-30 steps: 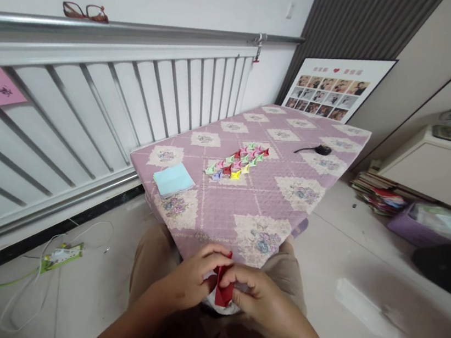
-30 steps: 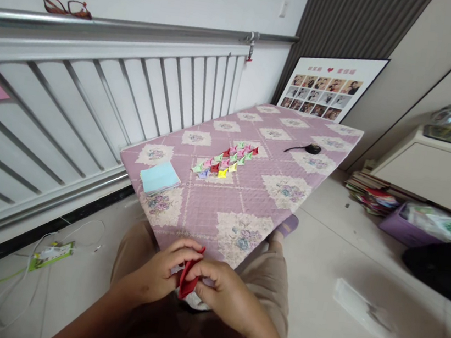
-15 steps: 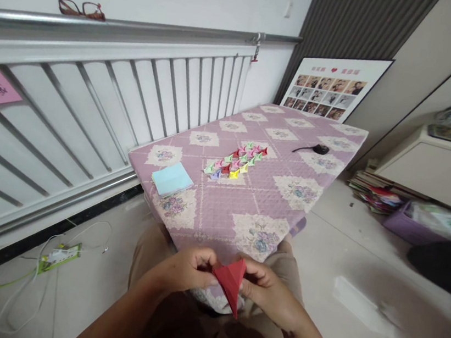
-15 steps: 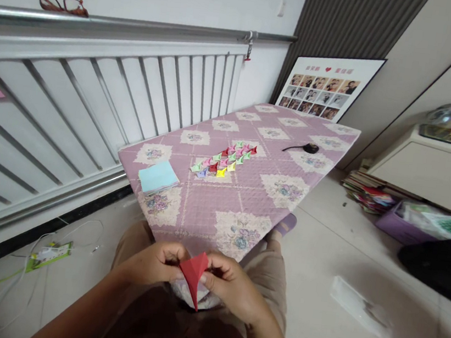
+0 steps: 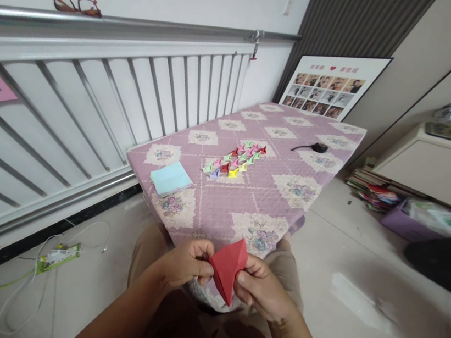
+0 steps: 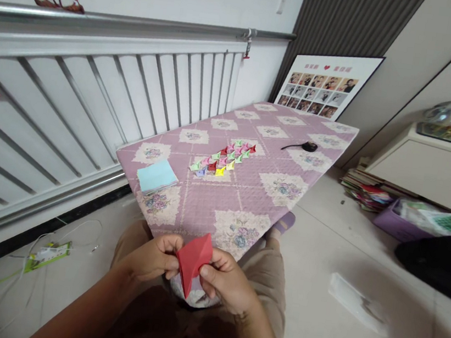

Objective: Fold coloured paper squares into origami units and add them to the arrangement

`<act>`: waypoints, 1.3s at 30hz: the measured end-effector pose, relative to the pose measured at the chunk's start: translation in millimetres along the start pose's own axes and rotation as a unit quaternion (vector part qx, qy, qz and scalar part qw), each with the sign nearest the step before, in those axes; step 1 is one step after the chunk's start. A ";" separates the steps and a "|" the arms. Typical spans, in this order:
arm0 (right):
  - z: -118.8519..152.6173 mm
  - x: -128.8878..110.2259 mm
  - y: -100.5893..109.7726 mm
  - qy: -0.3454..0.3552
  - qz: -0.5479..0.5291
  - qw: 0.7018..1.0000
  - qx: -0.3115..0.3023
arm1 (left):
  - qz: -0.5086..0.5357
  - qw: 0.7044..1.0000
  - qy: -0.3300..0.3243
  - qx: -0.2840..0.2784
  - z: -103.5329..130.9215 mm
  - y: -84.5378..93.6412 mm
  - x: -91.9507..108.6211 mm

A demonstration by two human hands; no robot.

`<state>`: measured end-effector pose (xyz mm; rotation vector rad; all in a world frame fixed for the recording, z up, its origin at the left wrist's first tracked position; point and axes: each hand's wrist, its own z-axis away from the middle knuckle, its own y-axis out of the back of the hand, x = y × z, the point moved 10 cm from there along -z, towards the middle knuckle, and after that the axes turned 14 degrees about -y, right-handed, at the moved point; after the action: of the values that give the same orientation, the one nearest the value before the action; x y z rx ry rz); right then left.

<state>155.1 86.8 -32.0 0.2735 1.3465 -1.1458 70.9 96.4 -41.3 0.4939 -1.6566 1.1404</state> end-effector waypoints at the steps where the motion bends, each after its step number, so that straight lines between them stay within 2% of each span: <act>1: -0.4 0.6 0.1 -0.005 -0.013 1.000 0.001 | 0.012 1.000 -0.001 0.001 -0.3 -0.1 -0.1; 10: -7.2 6.2 -6.2 -0.019 -0.085 0.996 0.000 | 0.064 0.998 -0.002 0.003 -0.4 -1.1 -6.9; 18: -7.9 10.6 10.1 -0.027 -0.112 0.992 0.048 | 0.078 0.997 0.005 0.014 2.9 5.2 -10.6; 24: -8.6 13.1 8.3 -0.038 -0.120 0.991 0.039 | 0.051 0.999 -0.001 0.018 1.0 6.8 -12.3; 27: -8.8 15.5 8.4 -0.042 -0.126 0.990 0.042 | 0.059 0.998 -0.024 0.025 -1.1 4.5 -7.0; 31: -8.7 15.9 16.9 -0.041 -0.137 0.986 0.086 | 0.065 0.995 -0.059 0.043 -1.7 3.5 2.2; 36: -8.2 10.0 24.5 -0.020 -0.130 0.984 0.120 | -0.011 0.996 -0.075 0.056 -1.3 10.1 6.8; 39: -4.8 3.1 29.3 -0.005 -0.083 0.986 0.145 | -0.074 0.988 -0.129 0.049 -2.7 13.4 19.2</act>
<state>174.0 102.7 -48.8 0.3709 1.2086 -1.4846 54.4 108.9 -29.9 0.8433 -1.7555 1.0869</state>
